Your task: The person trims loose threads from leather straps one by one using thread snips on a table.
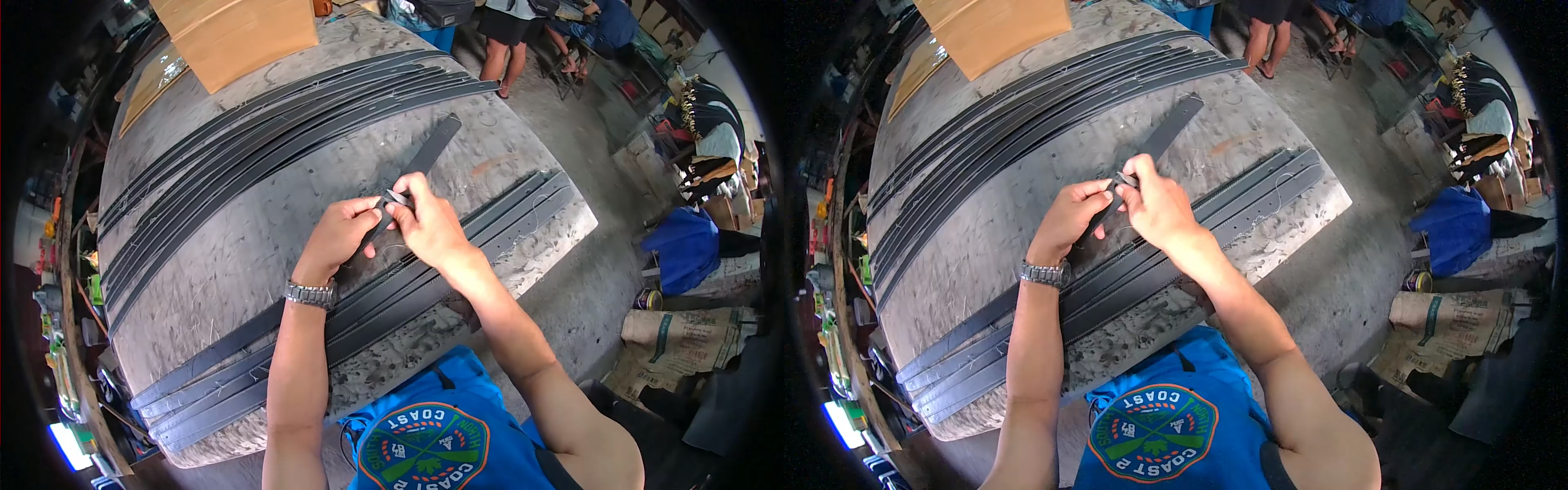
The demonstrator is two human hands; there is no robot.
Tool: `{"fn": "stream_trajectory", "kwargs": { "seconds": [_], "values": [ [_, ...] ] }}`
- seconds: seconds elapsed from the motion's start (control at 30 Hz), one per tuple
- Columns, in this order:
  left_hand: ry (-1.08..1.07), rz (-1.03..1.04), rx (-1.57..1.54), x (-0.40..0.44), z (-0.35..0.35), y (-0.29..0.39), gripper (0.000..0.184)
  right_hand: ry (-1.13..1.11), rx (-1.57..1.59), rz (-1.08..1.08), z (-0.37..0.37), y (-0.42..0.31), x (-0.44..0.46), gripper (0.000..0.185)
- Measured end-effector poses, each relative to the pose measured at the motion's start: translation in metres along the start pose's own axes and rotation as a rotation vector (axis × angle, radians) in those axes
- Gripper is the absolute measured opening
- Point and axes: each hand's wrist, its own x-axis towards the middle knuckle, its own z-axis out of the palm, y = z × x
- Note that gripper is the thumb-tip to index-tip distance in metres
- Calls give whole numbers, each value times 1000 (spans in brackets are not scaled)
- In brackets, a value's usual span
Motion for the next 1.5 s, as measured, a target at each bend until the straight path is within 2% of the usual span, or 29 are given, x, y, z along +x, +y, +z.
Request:
{"fn": "stream_trajectory", "kwargs": {
  "seconds": [0.03,0.13,0.17,0.27,0.33,0.37,0.47,0.5,0.6,0.7,0.8,1.0,1.5],
  "values": [
    [-2,7,15,0,0,1,41,12,212,13,2,8,2,22],
    [-5,31,18,2,-1,-2,37,-7,325,47,1,16,7,21],
    [-5,41,12,3,-2,-3,36,25,379,-7,6,23,8,16],
    [-66,1,59,0,1,1,37,94,512,57,-3,25,14,14],
    [-18,55,47,-2,3,0,37,118,643,114,-10,15,14,15],
    [0,82,45,-3,5,-2,37,157,576,82,-9,18,16,16],
    [232,503,377,-5,8,-12,39,176,347,70,-17,21,10,23],
    [185,407,358,-7,6,-7,43,164,268,79,-20,21,6,26],
    [252,517,567,-1,6,-10,37,202,104,31,-22,22,-5,29],
    [299,398,622,0,1,-8,30,189,63,-8,-21,17,-16,29],
    [198,384,358,5,-7,-15,27,158,11,-34,-18,12,-21,26],
    [61,307,143,7,-12,-18,32,100,-164,-26,-13,-1,-17,26],
    [47,284,90,4,-11,-10,33,55,-168,-27,-11,-3,-13,27]
  ]
}}
